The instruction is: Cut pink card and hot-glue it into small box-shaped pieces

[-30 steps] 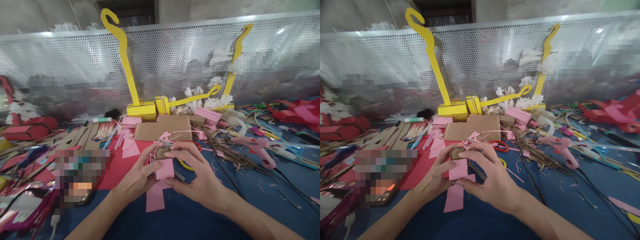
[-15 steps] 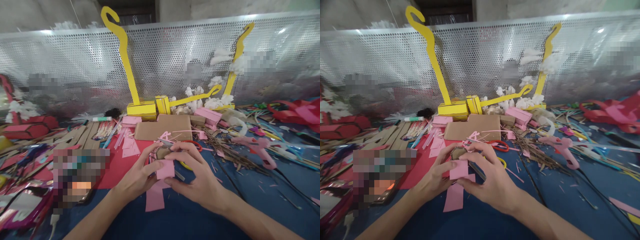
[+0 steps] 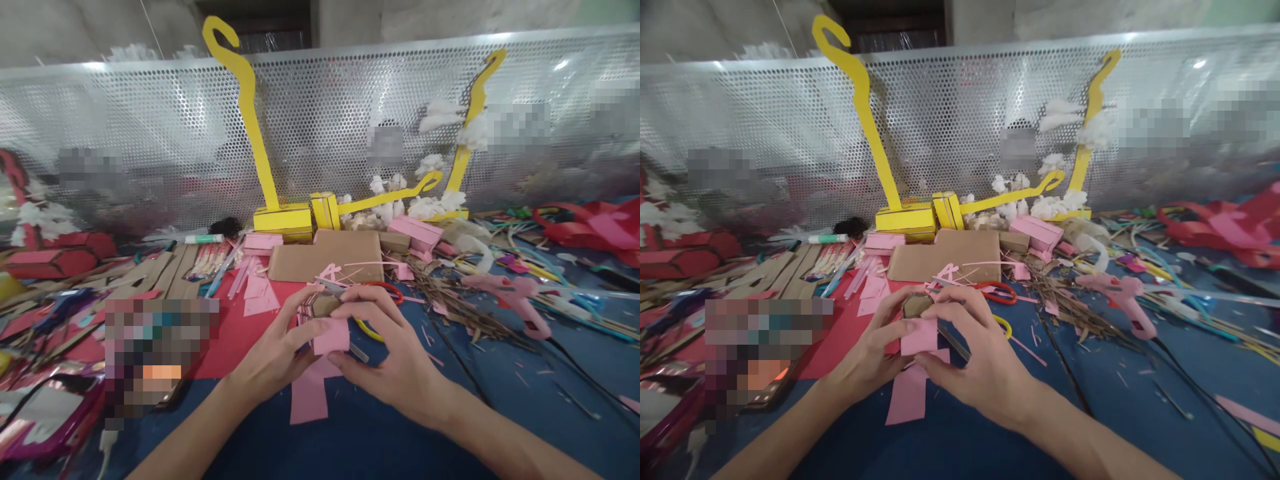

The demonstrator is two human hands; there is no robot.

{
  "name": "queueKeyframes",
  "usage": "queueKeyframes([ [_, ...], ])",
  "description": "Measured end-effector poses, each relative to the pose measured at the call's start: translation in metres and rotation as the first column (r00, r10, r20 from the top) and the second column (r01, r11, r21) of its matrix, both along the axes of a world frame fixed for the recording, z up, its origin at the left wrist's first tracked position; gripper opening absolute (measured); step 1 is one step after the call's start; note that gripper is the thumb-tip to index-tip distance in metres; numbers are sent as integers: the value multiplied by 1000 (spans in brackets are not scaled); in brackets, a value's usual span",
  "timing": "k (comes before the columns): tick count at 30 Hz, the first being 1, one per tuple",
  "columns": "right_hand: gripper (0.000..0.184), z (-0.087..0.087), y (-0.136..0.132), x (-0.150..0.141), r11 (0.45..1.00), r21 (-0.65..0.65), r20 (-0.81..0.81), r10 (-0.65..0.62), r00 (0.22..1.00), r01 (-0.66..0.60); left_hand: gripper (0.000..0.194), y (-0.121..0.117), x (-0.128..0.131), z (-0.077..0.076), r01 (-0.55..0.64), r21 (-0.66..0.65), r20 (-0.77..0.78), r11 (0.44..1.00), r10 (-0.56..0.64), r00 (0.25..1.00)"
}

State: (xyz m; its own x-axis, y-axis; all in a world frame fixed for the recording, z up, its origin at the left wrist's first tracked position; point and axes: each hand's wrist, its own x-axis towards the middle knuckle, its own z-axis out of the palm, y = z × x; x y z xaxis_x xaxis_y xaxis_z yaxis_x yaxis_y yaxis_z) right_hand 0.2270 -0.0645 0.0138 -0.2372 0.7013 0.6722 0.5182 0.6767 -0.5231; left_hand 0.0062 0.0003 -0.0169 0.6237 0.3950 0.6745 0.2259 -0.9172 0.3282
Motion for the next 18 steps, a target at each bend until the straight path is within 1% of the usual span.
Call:
queueKeyframes([
  [2,43,1,-2,0,999,-43,-40,6,999,-8,55,0,1,1,-16,-13,5,1000,16,1000],
  [4,40,2,-3,0,993,-116,-115,12,993,-26,52,0,2,1,-37,-23,21,999,37,999],
  [6,33,3,-3,0,977,-199,-219,27,975,-72,51,1,3,0,-70,-20,31,997,71,997],
  [8,21,3,-2,0,951,-273,-324,51,945,-145,52,1,2,-1,-109,3,29,994,109,994],
  [10,13,3,0,0,923,-331,-369,65,927,-196,54,1,2,0,-132,47,7,990,131,991],
  [14,22,0,3,-3,886,-428,-336,26,941,-178,51,-1,0,2,-152,134,-50,979,160,986],
  [16,21,-2,3,-5,867,-457,-375,17,927,-200,50,-1,0,3,-167,119,-69,979,176,982],
  [18,20,-4,3,-5,847,-460,-469,23,883,-266,53,1,1,2,-162,70,-47,984,165,985],
])
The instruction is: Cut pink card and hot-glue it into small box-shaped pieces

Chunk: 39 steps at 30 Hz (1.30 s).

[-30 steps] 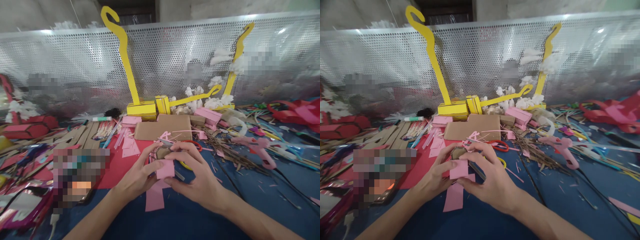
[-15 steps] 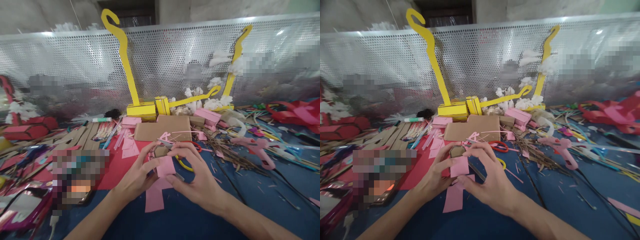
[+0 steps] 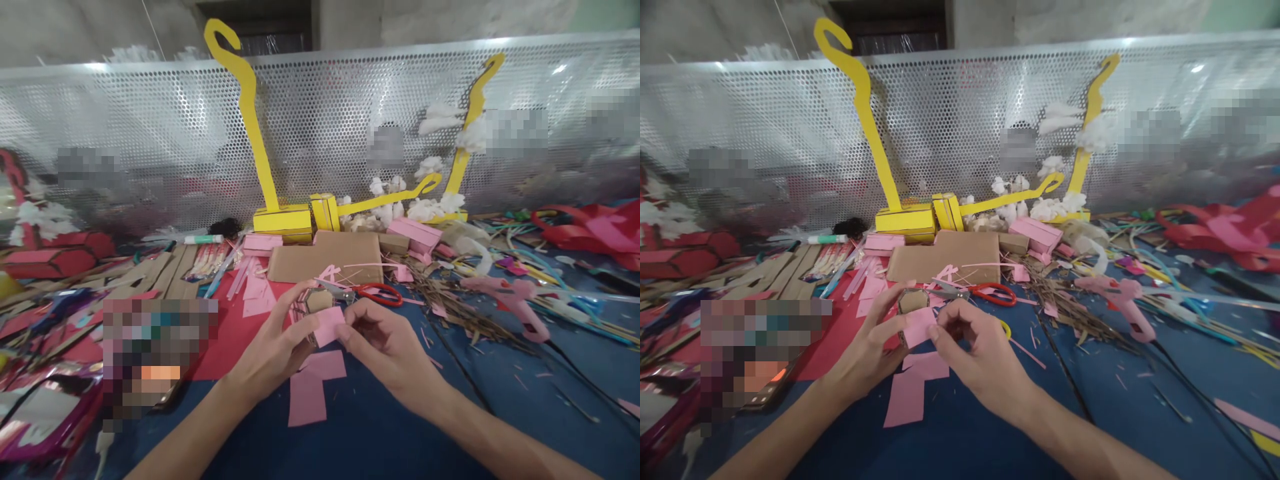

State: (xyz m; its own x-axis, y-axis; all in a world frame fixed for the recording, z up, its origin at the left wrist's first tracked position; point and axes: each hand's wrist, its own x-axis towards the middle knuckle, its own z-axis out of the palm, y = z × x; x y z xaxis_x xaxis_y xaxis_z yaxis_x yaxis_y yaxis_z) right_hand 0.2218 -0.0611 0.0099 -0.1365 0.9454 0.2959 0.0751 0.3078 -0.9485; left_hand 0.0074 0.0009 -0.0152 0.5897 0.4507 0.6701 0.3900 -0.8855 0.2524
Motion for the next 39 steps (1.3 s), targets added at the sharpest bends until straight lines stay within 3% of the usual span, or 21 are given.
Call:
queueKeyframes([
  [3,17,2,1,2,1000,-6,-194,13,981,-14,66,5,2,-5,119,1,146,993,-118,982],
  [5,15,6,3,4,1000,11,-240,-8,971,11,75,7,3,-8,175,0,204,985,-171,964],
  [9,9,12,5,8,994,89,-128,-58,990,69,73,7,2,-7,167,-77,160,983,-153,975],
  [12,10,12,4,7,987,128,-34,-92,995,96,72,2,2,1,202,-64,121,977,-193,974],
  [18,13,9,0,2,985,110,29,-134,991,130,55,-6,1,10,82,-34,-118,996,-85,989],
  [22,17,8,-2,0,985,99,29,-141,990,138,49,-5,-1,5,57,37,-179,998,-50,983],
  [27,18,6,-2,-2,982,102,29,-164,986,160,46,-4,-1,2,10,8,-211,1000,-8,977],
  [34,14,4,-4,3,964,166,-19,-205,978,206,56,0,-1,2,96,-22,-17,995,-96,995],
  [39,30,2,-3,0,999,19,72,-50,996,48,63,3,-1,-5,43,-24,68,999,-42,997],
])
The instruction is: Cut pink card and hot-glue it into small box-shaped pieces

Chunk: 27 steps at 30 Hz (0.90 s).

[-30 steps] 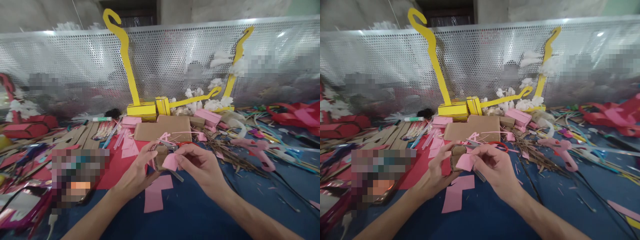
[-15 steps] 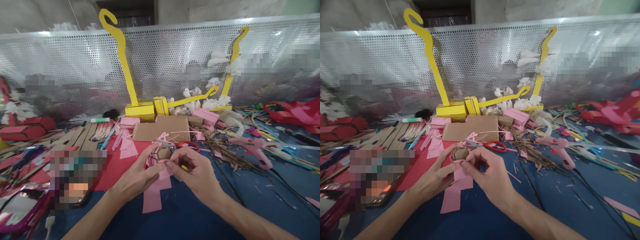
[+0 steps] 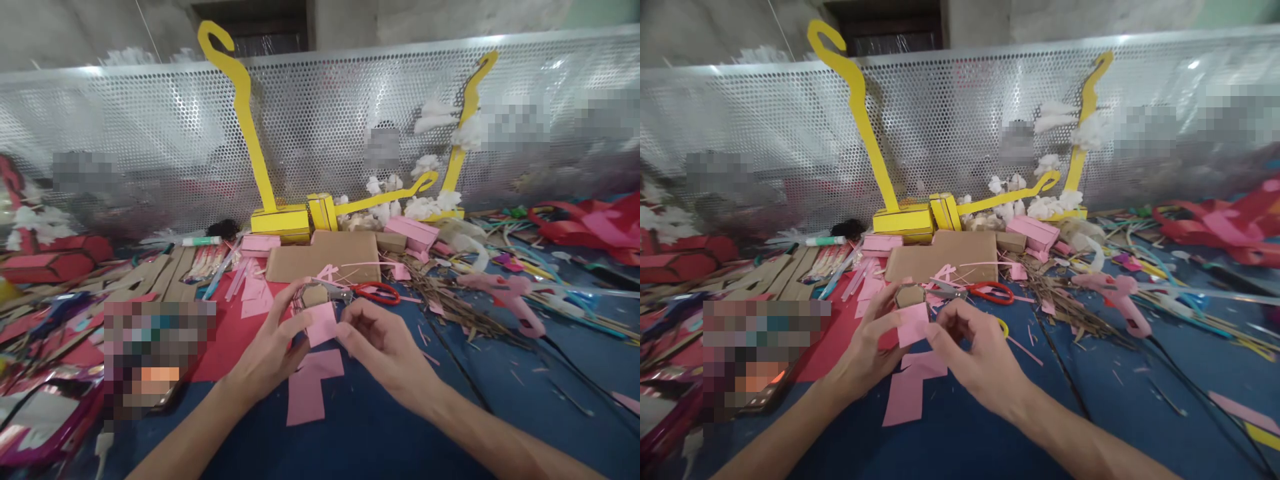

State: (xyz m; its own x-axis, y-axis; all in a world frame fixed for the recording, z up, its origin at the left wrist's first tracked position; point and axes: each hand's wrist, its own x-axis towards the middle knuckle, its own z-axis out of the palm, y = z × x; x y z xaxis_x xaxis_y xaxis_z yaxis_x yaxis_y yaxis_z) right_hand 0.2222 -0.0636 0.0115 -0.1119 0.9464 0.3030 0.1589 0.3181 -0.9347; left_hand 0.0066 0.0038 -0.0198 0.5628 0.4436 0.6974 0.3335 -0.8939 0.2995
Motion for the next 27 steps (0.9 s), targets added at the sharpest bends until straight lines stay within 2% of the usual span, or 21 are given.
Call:
queueKeyframes([
  [2,33,-1,1,-4,999,-44,-4,23,1000,-23,60,0,0,-1,-51,-8,-4,999,51,999],
  [5,35,-2,3,-7,997,-76,-101,23,995,-31,51,-1,-1,-1,-93,3,-40,996,93,995],
  [9,32,-3,6,-5,997,-69,-213,12,977,-27,38,-3,0,2,-84,36,-68,996,87,994],
  [13,29,-2,8,0,999,-45,-243,7,970,-18,32,-5,1,5,-66,23,-93,998,68,993],
  [18,26,6,9,8,986,-81,-97,136,986,-144,47,-6,0,7,-14,8,-146,1000,15,989],
  [23,17,18,11,16,995,-82,46,58,997,-54,47,-7,-2,6,7,104,-204,995,15,979],
  [27,13,22,9,18,998,-55,97,36,995,-30,61,-7,-4,3,14,89,-220,996,6,975],
])
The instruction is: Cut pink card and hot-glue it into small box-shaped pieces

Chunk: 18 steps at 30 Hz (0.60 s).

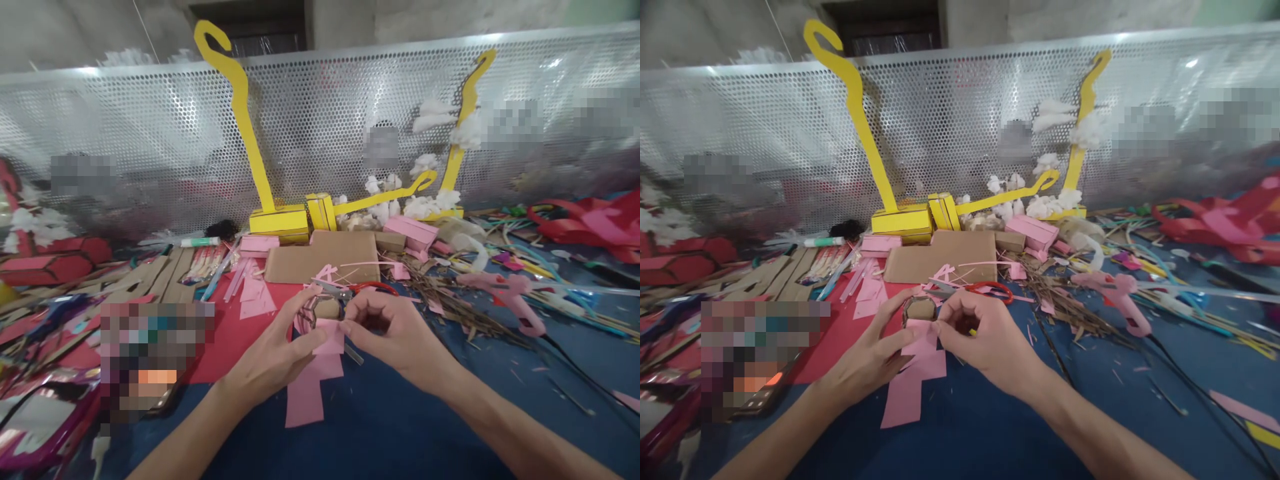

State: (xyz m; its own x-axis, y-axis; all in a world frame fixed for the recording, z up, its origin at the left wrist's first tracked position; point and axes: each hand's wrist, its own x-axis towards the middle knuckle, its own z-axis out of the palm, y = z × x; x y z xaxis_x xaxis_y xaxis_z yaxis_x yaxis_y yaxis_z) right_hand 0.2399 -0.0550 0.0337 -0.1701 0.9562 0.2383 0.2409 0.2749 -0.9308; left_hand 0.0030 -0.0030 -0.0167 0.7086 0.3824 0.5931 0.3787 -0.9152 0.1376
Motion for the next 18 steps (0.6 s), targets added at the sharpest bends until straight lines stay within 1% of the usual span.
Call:
queueKeyframes([
  [2,10,1,-2,1,1000,13,28,9,1000,-9,65,0,1,-1,-3,-3,19,1000,3,1000],
  [5,10,4,-3,3,999,31,90,24,996,-26,61,0,3,-1,-37,-26,61,999,39,997],
  [8,11,7,-4,6,998,51,139,24,990,-32,60,-1,6,0,-43,-33,73,999,45,996],
  [12,12,8,-4,7,998,58,149,24,989,-33,62,-1,5,-2,-47,-25,76,999,49,996],
  [18,11,5,-3,6,998,55,128,32,991,-39,56,0,1,-5,-46,-36,58,998,48,997],
])
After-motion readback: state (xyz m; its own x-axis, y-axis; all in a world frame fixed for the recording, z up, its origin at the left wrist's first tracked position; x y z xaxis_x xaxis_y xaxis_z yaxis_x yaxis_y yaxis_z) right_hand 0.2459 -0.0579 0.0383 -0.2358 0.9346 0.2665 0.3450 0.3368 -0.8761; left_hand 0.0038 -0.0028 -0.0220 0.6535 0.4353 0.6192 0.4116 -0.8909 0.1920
